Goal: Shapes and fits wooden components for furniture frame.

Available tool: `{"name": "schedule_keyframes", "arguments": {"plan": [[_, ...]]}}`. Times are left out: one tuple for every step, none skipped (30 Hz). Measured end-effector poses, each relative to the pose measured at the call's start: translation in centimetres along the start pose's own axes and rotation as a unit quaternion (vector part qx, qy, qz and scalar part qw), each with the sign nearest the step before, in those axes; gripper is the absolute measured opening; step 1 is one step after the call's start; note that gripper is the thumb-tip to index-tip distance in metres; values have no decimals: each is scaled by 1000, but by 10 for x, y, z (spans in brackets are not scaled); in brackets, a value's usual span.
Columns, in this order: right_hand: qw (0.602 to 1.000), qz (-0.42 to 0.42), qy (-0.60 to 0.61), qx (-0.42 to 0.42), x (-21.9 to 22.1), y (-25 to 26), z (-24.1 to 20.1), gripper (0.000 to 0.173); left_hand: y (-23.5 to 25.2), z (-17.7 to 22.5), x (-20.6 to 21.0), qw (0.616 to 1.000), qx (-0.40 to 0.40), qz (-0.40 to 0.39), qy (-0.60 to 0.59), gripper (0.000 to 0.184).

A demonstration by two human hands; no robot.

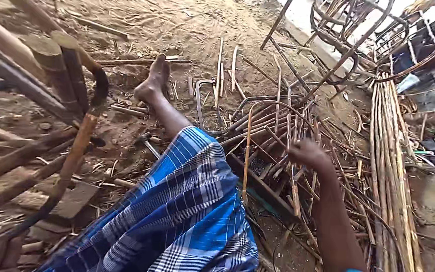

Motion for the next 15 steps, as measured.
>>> {"name": "schedule_keyframes", "arguments": {"plan": [[995, -45, -25, 84, 28, -4, 40, 32, 0, -3, 2, 1000, 4, 7, -14, 17], [987, -78, -21, 138, 57, -10, 70, 31, -1, -5, 4, 1000, 7, 10, -21, 15], [982, -93, 3, 166, 81, -18, 87, 29, -2, -7, 6, 1000, 8, 13, -19, 11], [980, -87, 19, 176, 101, -24, 92, 27, -2, -9, 8, 1000, 8, 22, -8, 7], [982, -70, 10, 177, 116, -24, 92, 24, 1, -14, 8, 1000, 13, 24, 8, 8], [983, -55, -11, 176, 127, -22, 89, 23, 9, -25, -1, 999, 28, -19, 29, 11], [983, -44, -31, 177, 137, -18, 82, 23, 26, -42, -21, 989, 66, -113, 63, 15], [980, -45, -48, 189, 144, -14, 73, 24, 56, -61, -47, 955, 118, -244, 117, 21], [974, -50, -70, 208, 149, -8, 61, 25, 73, -74, -54, 946, 138, -259, 135, 23], [968, -57, -93, 225, 152, -4, 51, 26, 84, -85, -55, 948, 142, -253, 133, 27], [964, -58, -113, 235, 157, 1, 45, 27, 91, -94, -54, 953, 144, -234, 123, 29], [960, -55, -127, 244, 160, 5, 43, 29, 91, -96, -50, 960, 142, -215, 111, 29], [957, -53, -138, 249, 161, 8, 43, 33, 83, -92, -44, 968, 132, -190, 97, 28], [957, -52, -149, 243, 161, 11, 45, 33, 74, -86, -38, 976, 122, -161, 82, 27], [958, -55, -157, 236, 160, 12, 45, 34, 76, -89, -40, 980, 114, -145, 78, 26]]}}
Point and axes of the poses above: each hand's wrist, its own y-axis towards the middle knuckle, its own x-axis out of the palm, z = x × y, the point moved 1 cm from there along y, towards the middle knuckle, and after that the axes turned 6 degrees about -y, right-handed, at the moved point
